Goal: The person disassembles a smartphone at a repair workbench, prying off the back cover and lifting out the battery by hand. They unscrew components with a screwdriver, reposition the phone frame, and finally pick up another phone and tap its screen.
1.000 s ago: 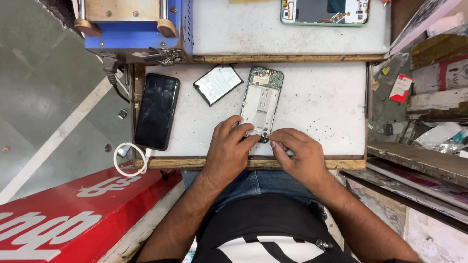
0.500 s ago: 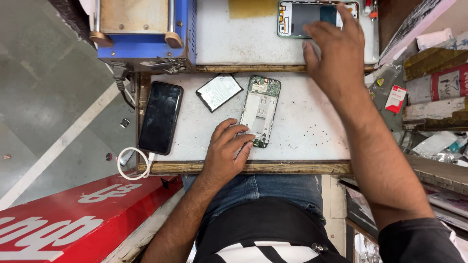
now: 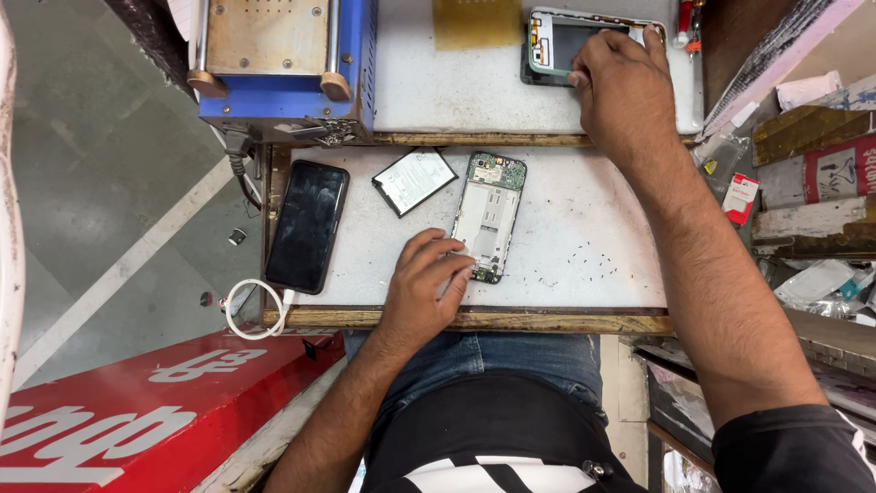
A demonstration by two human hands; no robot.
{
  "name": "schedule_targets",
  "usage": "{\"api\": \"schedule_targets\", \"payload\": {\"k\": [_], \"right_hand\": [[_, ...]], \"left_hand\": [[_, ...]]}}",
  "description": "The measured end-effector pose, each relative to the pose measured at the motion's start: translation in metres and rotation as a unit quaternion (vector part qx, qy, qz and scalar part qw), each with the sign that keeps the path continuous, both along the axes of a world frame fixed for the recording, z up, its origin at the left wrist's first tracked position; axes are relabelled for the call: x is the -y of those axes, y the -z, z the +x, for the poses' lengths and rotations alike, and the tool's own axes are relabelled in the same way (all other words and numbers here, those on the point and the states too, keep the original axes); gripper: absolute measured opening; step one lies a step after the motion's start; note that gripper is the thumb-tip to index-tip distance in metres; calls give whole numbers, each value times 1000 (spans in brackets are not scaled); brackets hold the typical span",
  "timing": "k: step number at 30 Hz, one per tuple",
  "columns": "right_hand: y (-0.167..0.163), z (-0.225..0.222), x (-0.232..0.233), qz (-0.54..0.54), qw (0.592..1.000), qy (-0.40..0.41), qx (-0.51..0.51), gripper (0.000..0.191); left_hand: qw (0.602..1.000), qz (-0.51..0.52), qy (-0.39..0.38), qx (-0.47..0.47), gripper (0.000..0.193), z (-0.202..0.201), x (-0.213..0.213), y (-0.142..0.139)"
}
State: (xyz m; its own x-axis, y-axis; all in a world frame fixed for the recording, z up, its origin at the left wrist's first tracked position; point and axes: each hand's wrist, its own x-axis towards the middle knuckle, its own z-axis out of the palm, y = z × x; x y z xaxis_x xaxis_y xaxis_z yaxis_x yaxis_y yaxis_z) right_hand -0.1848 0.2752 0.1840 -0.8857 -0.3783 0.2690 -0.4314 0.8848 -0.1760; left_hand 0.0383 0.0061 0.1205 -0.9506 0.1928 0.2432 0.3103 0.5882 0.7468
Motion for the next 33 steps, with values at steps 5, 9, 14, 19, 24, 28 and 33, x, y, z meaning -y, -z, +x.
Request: {"api": "schedule_targets", "payload": {"k": [5, 9, 14, 19, 24, 28, 33], "right_hand": [[-14, 6, 3, -2, 999, -36, -38, 10], [-21, 34, 15, -28, 991, -73, -110, 20], [-3, 97, 38, -249, 961, -116, -6, 27], [17, 108, 45, -193, 974, -106, 47, 29], [25, 104, 39, -153, 982, -72, 85, 37], [28, 105, 38, -131, 985, -58, 93, 40], [26, 104, 36, -99, 989, -70, 85, 38]], "left_hand": [[979, -156, -117, -55, 35, -33, 31, -7], [959, -240, -152, 3, 66, -66, 48, -22], [961, -229, -134, 84, 79, -72, 44, -43], [980, -27, -163, 113, 83, -59, 40, -54], [970, 55, -201, 125, 70, -35, 42, -55], [975, 115, -191, -8, 62, -20, 49, -54], [982, 66, -174, -38, 64, -27, 37, -39]]}}
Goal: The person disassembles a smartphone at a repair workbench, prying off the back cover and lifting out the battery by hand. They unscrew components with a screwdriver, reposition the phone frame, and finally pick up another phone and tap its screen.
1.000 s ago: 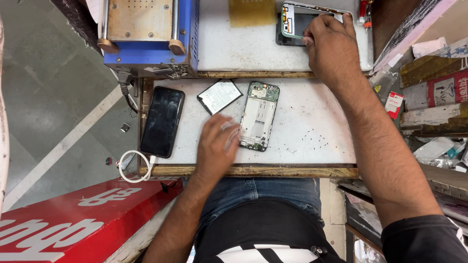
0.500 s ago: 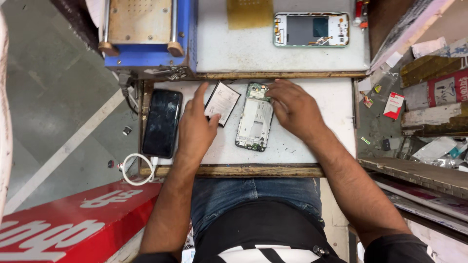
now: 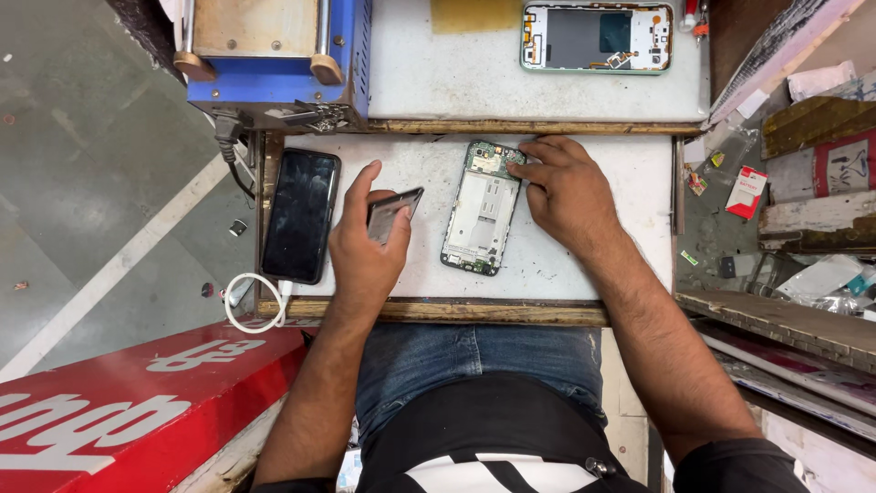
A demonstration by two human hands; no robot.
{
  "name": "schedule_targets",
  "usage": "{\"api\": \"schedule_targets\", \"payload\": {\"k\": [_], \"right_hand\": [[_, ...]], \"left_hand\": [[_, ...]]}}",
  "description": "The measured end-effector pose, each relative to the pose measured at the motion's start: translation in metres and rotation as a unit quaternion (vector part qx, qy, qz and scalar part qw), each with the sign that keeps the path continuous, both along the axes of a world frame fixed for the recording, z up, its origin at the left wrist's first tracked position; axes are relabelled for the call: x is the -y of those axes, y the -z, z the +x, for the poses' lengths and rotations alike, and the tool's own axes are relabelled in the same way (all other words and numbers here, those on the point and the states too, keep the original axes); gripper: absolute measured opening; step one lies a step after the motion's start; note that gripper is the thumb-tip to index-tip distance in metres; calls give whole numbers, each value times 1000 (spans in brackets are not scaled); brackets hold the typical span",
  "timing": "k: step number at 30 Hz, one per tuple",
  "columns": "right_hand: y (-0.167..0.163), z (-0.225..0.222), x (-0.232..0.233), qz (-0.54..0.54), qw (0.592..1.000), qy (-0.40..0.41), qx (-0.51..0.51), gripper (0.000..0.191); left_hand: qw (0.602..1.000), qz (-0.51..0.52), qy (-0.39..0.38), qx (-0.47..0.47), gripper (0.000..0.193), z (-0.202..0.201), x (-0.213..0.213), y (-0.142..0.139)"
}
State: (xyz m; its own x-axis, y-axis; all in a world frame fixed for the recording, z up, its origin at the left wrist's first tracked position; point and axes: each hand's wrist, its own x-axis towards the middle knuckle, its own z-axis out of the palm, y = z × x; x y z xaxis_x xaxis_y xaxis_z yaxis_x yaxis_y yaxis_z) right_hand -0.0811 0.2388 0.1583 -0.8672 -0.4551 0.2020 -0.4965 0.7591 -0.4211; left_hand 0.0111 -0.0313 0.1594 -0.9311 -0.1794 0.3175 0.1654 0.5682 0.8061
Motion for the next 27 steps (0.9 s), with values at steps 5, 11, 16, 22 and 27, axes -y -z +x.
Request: {"api": "schedule_targets", "payload": {"k": [5, 11, 16, 22, 27], "right_hand": [[-1, -2, -5, -18, 1000, -13, 1, 37], [5, -3, -5, -105, 994, 16, 39, 29], [3, -2, -2, -109, 993, 15, 32, 20], [-10, -3, 5, -51, 992, 40, 110, 25], [-16, -2, 10, -20, 995, 37, 94, 27]], "left_hand": [[990, 93, -33, 96, 53, 0, 8, 15], [956, 267, -19, 123, 49, 11, 15, 22], [905, 370, 75, 198, 50, 17, 2, 21], [900, 296, 147, 284, 58, 27, -24, 10], [911, 301, 127, 253, 55, 16, -26, 0]]}}
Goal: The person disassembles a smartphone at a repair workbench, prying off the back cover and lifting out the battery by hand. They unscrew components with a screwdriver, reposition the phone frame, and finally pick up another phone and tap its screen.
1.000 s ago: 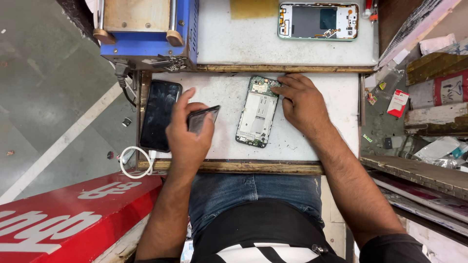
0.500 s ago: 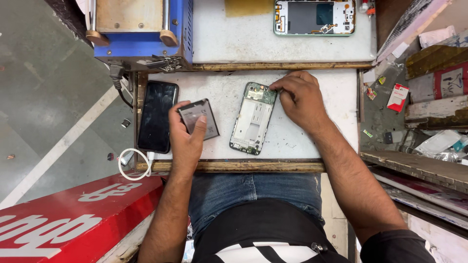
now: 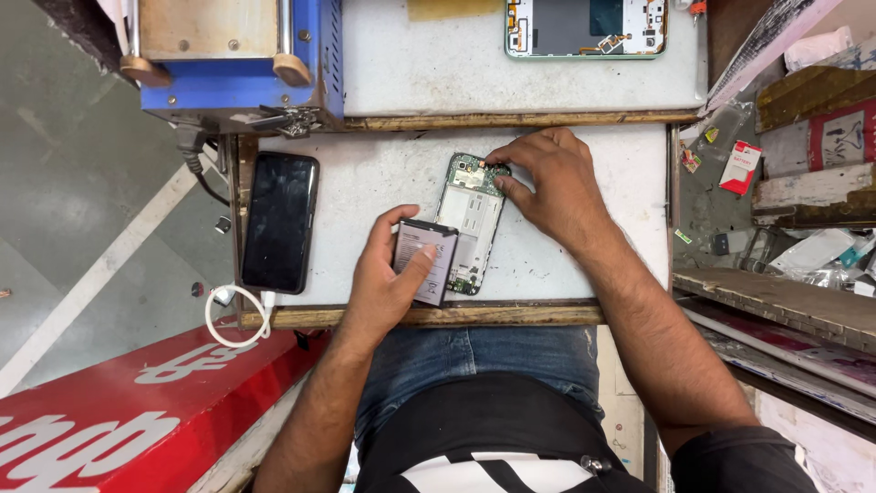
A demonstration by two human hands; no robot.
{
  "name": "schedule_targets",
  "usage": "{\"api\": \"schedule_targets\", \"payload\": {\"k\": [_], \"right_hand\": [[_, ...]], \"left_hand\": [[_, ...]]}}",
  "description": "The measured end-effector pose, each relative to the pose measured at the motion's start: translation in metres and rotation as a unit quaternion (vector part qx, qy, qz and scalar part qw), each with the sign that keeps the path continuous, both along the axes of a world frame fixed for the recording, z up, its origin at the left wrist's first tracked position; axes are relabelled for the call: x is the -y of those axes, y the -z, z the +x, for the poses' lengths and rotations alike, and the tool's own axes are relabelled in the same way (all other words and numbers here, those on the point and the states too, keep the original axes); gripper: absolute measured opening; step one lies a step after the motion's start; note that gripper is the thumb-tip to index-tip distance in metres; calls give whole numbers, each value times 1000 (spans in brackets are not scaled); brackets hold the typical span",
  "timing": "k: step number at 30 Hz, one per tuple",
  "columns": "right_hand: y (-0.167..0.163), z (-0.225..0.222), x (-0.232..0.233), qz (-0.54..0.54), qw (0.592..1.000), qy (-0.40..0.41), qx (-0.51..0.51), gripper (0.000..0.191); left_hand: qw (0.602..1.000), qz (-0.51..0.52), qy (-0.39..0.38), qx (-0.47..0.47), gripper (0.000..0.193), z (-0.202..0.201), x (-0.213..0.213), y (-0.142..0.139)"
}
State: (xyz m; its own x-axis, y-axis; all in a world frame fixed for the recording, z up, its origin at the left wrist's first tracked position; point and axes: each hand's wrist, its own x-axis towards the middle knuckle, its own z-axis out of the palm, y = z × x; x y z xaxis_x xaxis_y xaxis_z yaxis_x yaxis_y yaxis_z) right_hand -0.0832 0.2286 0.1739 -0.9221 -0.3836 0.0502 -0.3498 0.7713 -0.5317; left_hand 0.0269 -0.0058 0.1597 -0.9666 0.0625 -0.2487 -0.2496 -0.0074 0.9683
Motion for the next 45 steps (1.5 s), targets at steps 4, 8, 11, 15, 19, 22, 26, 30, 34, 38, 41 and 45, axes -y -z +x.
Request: {"api": "schedule_targets", "payload": {"k": [4, 8, 11, 15, 19, 22, 26, 30, 34, 38, 41, 45], "right_hand": [[0, 1, -1, 5, 1000, -7, -9, 24], [3, 1, -3, 3, 1000, -6, -9, 23], [5, 1, -4, 10, 1000, -14, -26, 22], [8, 0, -6, 2, 1000, -12, -20, 21], [10, 1, -8, -1, 1000, -12, -26, 22], [12, 0, -8, -6, 1000, -14, -25, 21], [13, 0, -9, 2, 1000, -15, -19, 21], [14, 0, -9, -14, 1000, -12, -24, 20], [13, 0, -9, -13, 1000, -8, -14, 20], [13, 0, -10, -19, 1000, -13, -21, 18], [12, 0, -10, -19, 1000, -12, -15, 18], [11, 0, -10, -23, 999, -17, -27, 18]], "left_hand": [[996, -75, -21, 31, 60, -8, 0, -7], [981, -191, -3, -20, 63, -20, -16, -8], [959, -261, 21, -110, 59, -30, -31, -7], [945, -307, 54, -94, 57, -38, -44, -6], [929, -349, 64, -106, 60, -40, -49, -11], [930, -354, 70, -77, 62, -43, -52, -12], [930, -354, 50, -88, 60, -41, -55, -8], [860, -474, 40, -184, 55, -32, -61, -2], [840, -501, 43, -204, 50, -23, -56, 1], [833, -486, 56, -260, 46, -13, -43, 7], [823, -485, 67, -288, 44, -8, -39, 14], [808, -487, 65, -326, 41, -9, -41, 20]]}}
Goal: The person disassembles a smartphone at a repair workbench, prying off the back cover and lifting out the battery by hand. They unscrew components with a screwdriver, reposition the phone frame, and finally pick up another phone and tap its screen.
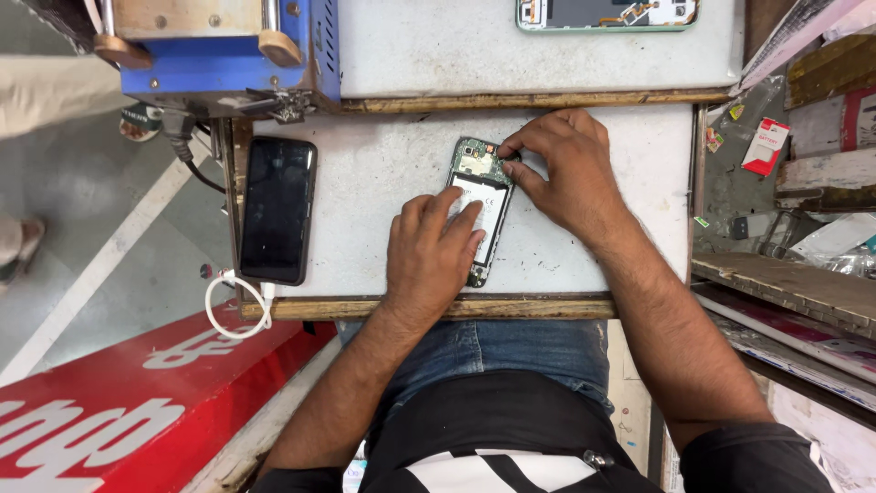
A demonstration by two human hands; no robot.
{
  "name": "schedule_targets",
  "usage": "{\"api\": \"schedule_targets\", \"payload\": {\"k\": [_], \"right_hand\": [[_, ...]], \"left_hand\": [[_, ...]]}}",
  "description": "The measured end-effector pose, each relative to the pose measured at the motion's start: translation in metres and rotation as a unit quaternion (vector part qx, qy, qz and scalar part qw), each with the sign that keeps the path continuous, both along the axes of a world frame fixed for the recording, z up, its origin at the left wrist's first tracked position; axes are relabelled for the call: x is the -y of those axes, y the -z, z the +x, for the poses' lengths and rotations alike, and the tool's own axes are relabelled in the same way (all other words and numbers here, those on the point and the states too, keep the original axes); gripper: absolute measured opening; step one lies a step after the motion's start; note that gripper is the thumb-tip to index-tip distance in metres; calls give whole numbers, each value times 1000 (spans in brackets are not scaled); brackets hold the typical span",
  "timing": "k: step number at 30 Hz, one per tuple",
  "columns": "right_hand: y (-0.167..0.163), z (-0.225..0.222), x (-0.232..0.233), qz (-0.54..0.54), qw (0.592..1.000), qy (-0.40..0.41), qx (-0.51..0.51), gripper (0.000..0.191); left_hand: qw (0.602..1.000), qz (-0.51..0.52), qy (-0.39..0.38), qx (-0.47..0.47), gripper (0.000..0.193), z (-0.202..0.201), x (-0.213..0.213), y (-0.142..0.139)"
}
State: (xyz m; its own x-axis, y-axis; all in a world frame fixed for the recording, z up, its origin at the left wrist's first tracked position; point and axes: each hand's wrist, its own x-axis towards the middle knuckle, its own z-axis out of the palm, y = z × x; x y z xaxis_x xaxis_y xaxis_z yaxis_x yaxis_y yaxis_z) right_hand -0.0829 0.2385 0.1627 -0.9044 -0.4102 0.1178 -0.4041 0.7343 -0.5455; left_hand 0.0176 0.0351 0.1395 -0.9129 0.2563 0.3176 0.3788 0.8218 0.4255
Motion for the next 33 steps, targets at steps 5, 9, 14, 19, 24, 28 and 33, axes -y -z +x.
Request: {"api": "schedule_targets", "payload": {"k": [5, 9, 14, 19, 24, 28, 33], "right_hand": [[0, 1, -1, -21, 1000, -3, -11, 19], [2, 2, -1, -16, 1000, -1, -9, 17], [5, 3, -1, -9, 1000, 4, 1, 18], [6, 3, -1, -2, 1000, 7, 5, 15], [1, 2, -4, -15, 1000, -16, -5, 15], [-3, 2, -8, -21, 999, -48, -5, 18], [-3, 2, -9, -20, 999, -38, 12, 19]], "left_hand": [[1000, 9, 15, 22, 40, -4, -3, -1], [995, 52, 46, 66, 36, -2, 15, -7], [981, 81, 106, 141, 41, -3, 35, -14], [988, 17, 95, 120, 35, -1, 30, -20], [986, -14, 107, 128, 42, -7, 24, -25], [991, -45, 93, 86, 54, -7, 13, -26], [992, -89, 67, 60, 60, -14, -1, -24]]}}
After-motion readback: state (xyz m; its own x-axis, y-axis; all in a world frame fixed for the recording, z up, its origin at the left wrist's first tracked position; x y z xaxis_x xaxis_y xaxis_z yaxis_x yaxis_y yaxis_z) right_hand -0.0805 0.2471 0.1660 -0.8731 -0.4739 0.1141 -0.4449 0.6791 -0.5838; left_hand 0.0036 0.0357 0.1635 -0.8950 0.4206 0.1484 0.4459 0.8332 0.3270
